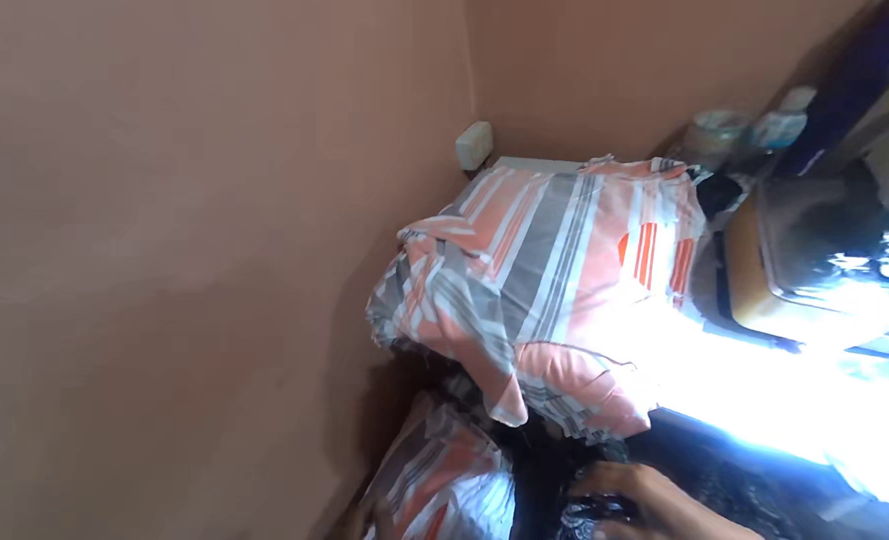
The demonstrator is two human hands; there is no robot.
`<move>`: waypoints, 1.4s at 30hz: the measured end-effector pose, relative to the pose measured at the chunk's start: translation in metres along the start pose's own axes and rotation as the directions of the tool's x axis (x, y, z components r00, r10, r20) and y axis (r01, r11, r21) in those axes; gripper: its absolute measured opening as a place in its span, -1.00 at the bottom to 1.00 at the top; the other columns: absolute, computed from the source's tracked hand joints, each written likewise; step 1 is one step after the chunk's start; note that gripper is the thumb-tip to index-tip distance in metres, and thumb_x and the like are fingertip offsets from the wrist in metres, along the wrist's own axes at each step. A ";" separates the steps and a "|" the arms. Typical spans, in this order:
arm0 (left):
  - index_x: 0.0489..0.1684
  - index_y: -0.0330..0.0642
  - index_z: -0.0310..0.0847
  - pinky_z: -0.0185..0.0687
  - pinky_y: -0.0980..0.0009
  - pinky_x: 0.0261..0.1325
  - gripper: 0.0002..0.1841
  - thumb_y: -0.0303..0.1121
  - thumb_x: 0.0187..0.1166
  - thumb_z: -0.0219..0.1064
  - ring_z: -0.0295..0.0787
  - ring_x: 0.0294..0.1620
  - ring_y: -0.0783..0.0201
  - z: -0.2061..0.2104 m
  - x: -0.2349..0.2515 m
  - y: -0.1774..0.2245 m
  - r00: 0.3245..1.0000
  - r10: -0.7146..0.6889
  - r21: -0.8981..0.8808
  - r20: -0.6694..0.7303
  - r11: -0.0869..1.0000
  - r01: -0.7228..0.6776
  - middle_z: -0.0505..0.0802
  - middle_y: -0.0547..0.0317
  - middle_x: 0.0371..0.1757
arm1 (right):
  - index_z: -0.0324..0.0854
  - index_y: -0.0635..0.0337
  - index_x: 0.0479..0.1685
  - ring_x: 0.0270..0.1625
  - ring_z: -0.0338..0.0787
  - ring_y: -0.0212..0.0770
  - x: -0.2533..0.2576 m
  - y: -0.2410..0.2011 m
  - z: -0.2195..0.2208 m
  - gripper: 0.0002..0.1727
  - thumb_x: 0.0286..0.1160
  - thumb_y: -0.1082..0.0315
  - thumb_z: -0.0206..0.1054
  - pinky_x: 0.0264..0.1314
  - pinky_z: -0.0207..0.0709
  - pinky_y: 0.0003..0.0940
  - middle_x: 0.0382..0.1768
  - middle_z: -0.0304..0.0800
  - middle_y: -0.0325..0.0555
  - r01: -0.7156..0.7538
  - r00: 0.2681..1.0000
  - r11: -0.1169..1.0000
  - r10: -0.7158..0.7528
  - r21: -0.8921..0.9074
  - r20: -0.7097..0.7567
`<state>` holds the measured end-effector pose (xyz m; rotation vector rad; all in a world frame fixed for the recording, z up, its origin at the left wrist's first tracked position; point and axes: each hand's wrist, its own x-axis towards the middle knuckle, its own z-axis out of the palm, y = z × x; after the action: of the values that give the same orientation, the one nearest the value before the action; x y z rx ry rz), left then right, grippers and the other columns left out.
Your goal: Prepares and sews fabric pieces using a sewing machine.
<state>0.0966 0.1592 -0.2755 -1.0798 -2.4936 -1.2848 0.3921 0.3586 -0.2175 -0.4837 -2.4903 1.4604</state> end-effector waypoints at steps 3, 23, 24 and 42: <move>0.00 -0.55 0.74 0.71 0.27 -0.04 -0.72 -0.42 0.63 0.29 0.76 -0.15 0.07 0.039 0.082 0.059 0.987 0.153 -0.125 -0.043 0.980 -0.158 0.81 -0.31 -0.11 | 0.74 0.33 0.21 0.02 0.79 -0.42 -0.039 -0.014 -0.038 -0.55 0.65 0.10 0.31 0.17 0.65 -0.46 0.00 0.86 -0.03 0.095 0.949 0.991 -0.061 0.098 -0.310; 0.11 -0.16 0.39 0.81 0.51 -0.15 -0.89 -0.44 0.84 0.00 0.87 -0.33 0.40 0.171 0.192 0.371 0.538 0.217 -0.557 0.815 0.551 0.622 0.83 0.22 -0.30 | 0.68 0.41 0.25 -0.10 0.74 -0.67 -0.145 -0.010 -0.099 -0.59 0.60 0.26 0.32 0.05 0.61 -0.71 -0.06 0.87 -0.10 -0.365 0.537 0.925 0.304 0.108 -0.787; 0.21 -0.17 0.38 0.82 0.44 0.00 -0.84 -0.44 0.86 -0.04 0.91 -0.18 0.32 0.180 0.191 0.378 0.461 0.277 -0.536 0.843 0.505 0.677 0.87 0.13 -0.15 | 0.68 0.39 0.28 -0.14 0.78 -0.53 -0.145 -0.006 -0.097 -0.57 0.61 0.22 0.31 -0.01 0.65 -0.56 -0.07 0.88 -0.03 -0.405 0.524 0.912 0.293 0.069 -0.800; -0.14 -0.44 0.80 0.70 -0.18 -0.14 -0.71 -0.35 0.66 0.25 0.85 -0.29 -0.19 0.107 0.072 0.280 0.578 0.462 -0.127 0.673 0.841 -0.525 0.87 -0.22 -0.33 | 0.71 0.28 0.24 -0.25 0.78 -0.39 -0.096 0.030 -0.088 -0.59 0.57 0.19 0.31 -0.16 0.64 -0.59 -0.15 0.86 0.00 -0.198 0.545 0.971 -0.008 -0.138 -0.838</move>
<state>0.2468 0.3851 -0.1281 -2.3696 -2.2897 -0.6516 0.5165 0.4058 -0.2030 -1.0781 -1.8106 0.6651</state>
